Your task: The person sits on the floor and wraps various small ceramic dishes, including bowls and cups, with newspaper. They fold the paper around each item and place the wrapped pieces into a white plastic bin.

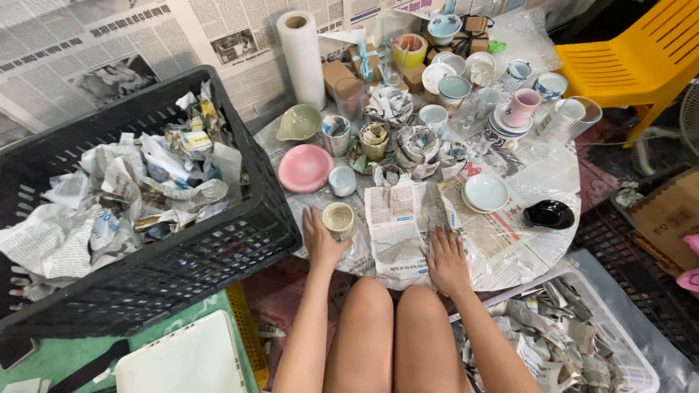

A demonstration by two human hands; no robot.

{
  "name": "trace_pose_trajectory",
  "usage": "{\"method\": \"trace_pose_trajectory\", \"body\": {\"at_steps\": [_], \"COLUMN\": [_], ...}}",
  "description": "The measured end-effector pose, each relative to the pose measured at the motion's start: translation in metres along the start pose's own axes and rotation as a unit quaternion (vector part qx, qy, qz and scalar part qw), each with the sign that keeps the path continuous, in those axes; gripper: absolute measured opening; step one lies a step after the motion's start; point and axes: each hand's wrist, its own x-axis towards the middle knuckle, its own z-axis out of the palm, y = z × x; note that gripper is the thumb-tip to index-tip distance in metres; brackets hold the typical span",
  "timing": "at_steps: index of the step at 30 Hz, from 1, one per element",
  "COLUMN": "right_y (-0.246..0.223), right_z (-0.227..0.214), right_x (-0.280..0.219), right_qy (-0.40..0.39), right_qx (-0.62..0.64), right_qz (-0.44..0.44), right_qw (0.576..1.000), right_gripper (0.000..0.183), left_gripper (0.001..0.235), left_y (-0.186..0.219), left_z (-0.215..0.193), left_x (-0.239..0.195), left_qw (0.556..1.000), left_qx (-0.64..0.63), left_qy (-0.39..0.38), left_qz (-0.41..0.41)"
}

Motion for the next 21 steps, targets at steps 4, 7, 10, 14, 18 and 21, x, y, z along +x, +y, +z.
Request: {"method": "trace_pose_trajectory", "body": {"at_steps": [4,7,10,14,18,21], "right_y": [-0.001,-0.003,-0.006,-0.005,0.004,0.015], "right_z": [0.0,0.001,0.0,0.001,0.012,0.021], "right_x": [0.002,0.001,0.001,0.003,-0.001,0.001], "right_qy": [0.011,0.013,0.016,0.021,0.008,0.023], "right_qx": [-0.015,-0.022,-0.025,-0.018,0.016,0.056], "right_qz": [-0.003,0.003,0.005,0.011,0.018,-0.015], "right_qw": [1.0,1.0,1.0,1.0,1.0,0.998], "right_gripper": [0.062,0.063,0.064,0.065,0.062,0.051], "left_gripper": [0.117,0.094,0.086,0.084,0.095,0.095], "left_y": [-0.006,0.003,0.026,0.063,0.102,0.125], "left_z": [0.012,0.002,-0.021,-0.039,-0.007,0.031], "left_x": [0.014,0.015,0.011,-0.006,-0.013,-0.024], "left_qw": [0.995,0.995,0.996,0.984,0.958,0.955], "left_qx": [-0.074,-0.061,-0.042,-0.174,-0.276,-0.26], "left_qy": [-0.052,-0.064,-0.045,0.024,-0.079,-0.12], "left_qz": [-0.03,-0.045,-0.059,-0.014,0.016,0.078]}}
